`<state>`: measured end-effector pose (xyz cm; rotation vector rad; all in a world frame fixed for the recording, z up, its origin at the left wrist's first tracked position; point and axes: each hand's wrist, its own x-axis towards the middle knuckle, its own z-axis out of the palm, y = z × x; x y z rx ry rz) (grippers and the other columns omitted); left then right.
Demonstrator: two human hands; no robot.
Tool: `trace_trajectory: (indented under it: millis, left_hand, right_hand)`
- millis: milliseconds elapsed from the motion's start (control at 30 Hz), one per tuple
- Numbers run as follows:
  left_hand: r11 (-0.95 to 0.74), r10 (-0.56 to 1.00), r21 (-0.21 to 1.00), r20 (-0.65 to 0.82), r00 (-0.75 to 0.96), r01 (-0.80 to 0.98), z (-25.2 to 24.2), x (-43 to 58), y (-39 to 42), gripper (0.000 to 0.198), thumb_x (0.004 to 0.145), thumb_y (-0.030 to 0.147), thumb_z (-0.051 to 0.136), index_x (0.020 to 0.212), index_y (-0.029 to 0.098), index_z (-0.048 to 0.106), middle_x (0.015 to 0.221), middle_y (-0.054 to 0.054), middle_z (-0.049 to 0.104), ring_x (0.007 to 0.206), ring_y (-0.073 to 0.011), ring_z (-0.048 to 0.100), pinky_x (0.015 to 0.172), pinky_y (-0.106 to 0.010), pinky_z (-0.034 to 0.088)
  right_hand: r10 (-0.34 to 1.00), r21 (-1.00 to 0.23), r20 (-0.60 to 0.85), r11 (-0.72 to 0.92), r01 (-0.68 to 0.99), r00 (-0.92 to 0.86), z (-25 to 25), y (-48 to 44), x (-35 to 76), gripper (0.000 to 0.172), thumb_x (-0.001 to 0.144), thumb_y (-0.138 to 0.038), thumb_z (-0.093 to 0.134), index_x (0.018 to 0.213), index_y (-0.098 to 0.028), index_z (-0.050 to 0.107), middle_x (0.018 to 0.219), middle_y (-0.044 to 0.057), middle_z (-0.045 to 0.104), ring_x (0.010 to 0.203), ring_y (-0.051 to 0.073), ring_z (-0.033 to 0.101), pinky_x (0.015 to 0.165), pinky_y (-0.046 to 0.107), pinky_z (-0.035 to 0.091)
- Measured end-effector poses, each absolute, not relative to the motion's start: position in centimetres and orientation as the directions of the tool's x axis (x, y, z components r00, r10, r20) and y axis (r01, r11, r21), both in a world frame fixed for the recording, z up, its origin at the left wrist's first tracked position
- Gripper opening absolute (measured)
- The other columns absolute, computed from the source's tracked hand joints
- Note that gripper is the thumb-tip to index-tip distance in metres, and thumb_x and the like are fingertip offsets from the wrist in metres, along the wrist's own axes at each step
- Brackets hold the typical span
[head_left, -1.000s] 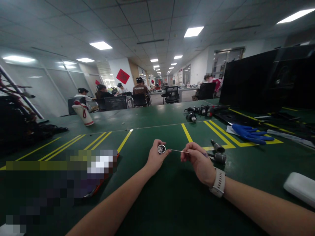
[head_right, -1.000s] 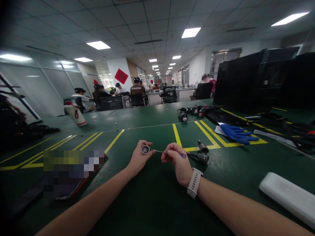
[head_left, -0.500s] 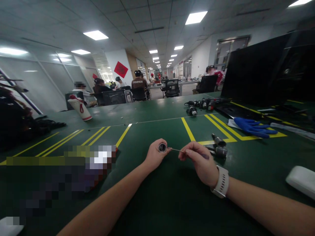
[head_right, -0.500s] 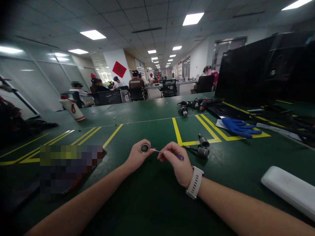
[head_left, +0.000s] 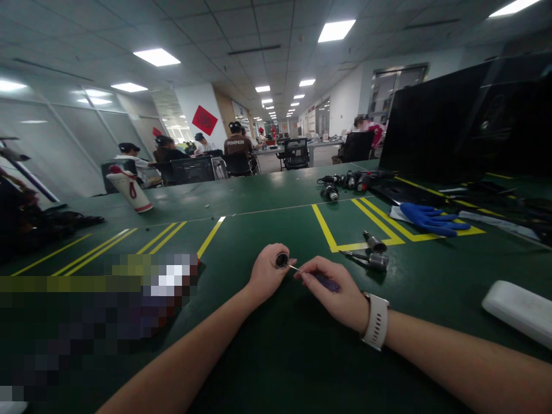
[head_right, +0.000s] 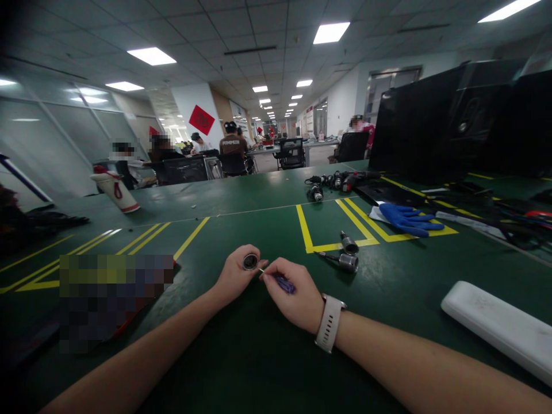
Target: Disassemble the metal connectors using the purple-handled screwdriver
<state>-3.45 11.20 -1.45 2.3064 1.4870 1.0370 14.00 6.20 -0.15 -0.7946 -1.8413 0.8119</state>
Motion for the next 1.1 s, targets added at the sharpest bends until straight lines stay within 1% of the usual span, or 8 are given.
trace_trajectory:
  millis: [100, 200, 433, 500, 600, 733, 833, 1100]
  left_hand:
    - [-0.486, 0.851, 0.489, 0.454, 0.264, 0.725, -1.3, -3.4, 11.1, 0.014, 0.076, 0.027, 0.057, 0.068, 0.019, 0.048, 0.069, 0.002, 0.050, 0.067, -0.0147, 0.049, 0.060, -0.025, 0.037]
    - [-0.499, 0.843, 0.501, 0.469, 0.263, 0.707, -1.3, -3.4, 11.0, 0.015, 0.076, 0.027, 0.057, 0.067, 0.019, 0.048, 0.068, 0.003, 0.049, 0.066, -0.0141, 0.048, 0.059, -0.025, 0.037]
    - [-0.512, 0.853, 0.641, 0.458, 0.250, 0.571, -1.8, -3.6, 11.4, 0.020, 0.074, 0.029, 0.061, 0.065, 0.018, 0.047, 0.063, 0.005, 0.046, 0.057, -0.0103, 0.043, 0.054, -0.022, 0.035]
    - [-0.512, 0.853, 0.652, 0.463, 0.241, 0.559, -2.0, -3.7, 11.6, 0.021, 0.073, 0.029, 0.062, 0.064, 0.018, 0.047, 0.062, 0.005, 0.046, 0.056, -0.0100, 0.043, 0.053, -0.021, 0.034]
    - [-0.511, 0.848, 0.610, 0.474, 0.237, 0.606, -2.0, -3.7, 11.6, 0.019, 0.075, 0.029, 0.060, 0.066, 0.018, 0.047, 0.064, 0.005, 0.047, 0.058, -0.0110, 0.044, 0.054, -0.022, 0.035]
    - [-0.492, 0.837, 0.498, 0.495, 0.232, 0.714, -1.6, -3.5, 11.2, 0.016, 0.076, 0.026, 0.058, 0.066, 0.018, 0.048, 0.065, 0.003, 0.048, 0.063, -0.0134, 0.047, 0.056, -0.024, 0.036]
    - [-0.493, 0.827, 0.451, 0.507, 0.240, 0.744, -1.3, -3.3, 11.0, 0.015, 0.075, 0.023, 0.058, 0.066, 0.018, 0.048, 0.066, 0.003, 0.048, 0.064, -0.0142, 0.047, 0.057, -0.025, 0.036]
    - [-0.517, 0.841, 0.579, 0.482, 0.248, 0.631, -1.9, -3.6, 11.4, 0.018, 0.075, 0.027, 0.058, 0.064, 0.018, 0.047, 0.063, 0.005, 0.047, 0.058, -0.0109, 0.045, 0.054, -0.022, 0.035]
  right_hand:
    - [0.792, -0.789, 0.503, 0.584, 0.191, -0.346, 0.0, 6.0, 13.9, 0.014, 0.084, -0.019, 0.049, 0.085, -0.014, 0.061, 0.074, 0.004, 0.061, 0.068, 0.015, 0.058, 0.063, 0.030, 0.046]
    - [0.793, -0.790, 0.501, 0.582, 0.190, -0.347, -0.1, 6.0, 13.9, 0.014, 0.084, -0.019, 0.048, 0.085, -0.013, 0.061, 0.074, 0.004, 0.061, 0.069, 0.015, 0.058, 0.064, 0.031, 0.045]
    - [0.842, -0.882, 0.421, 0.467, 0.064, -0.338, -0.5, 6.8, 14.2, 0.013, 0.085, -0.024, 0.051, 0.083, -0.016, 0.061, 0.080, 0.005, 0.065, 0.074, 0.016, 0.059, 0.069, 0.033, 0.047]
    - [0.860, -0.904, 0.402, 0.428, 0.016, -0.315, -0.4, 7.0, 14.3, 0.014, 0.085, -0.026, 0.051, 0.081, -0.017, 0.061, 0.081, 0.004, 0.065, 0.074, 0.016, 0.060, 0.070, 0.033, 0.047]
    - [0.873, -0.913, 0.388, 0.408, 0.006, -0.296, -0.4, 7.1, 14.3, 0.014, 0.085, -0.027, 0.051, 0.081, -0.018, 0.061, 0.082, 0.004, 0.065, 0.075, 0.017, 0.060, 0.071, 0.034, 0.047]
    - [0.871, -0.907, 0.382, 0.418, 0.056, -0.309, -0.5, 7.1, 14.3, 0.013, 0.085, -0.026, 0.051, 0.082, -0.018, 0.061, 0.083, 0.004, 0.065, 0.075, 0.017, 0.059, 0.070, 0.035, 0.047]
    - [0.869, -0.919, 0.360, 0.392, 0.028, -0.340, -0.6, 7.2, 14.3, 0.013, 0.086, -0.026, 0.051, 0.083, -0.018, 0.061, 0.085, 0.005, 0.065, 0.077, 0.017, 0.060, 0.072, 0.036, 0.047]
    - [0.898, -0.960, 0.257, 0.192, -0.206, -0.357, -0.9, 7.8, 14.3, 0.013, 0.083, -0.030, 0.056, 0.081, -0.018, 0.060, 0.087, 0.005, 0.067, 0.076, 0.016, 0.061, 0.075, 0.037, 0.047]
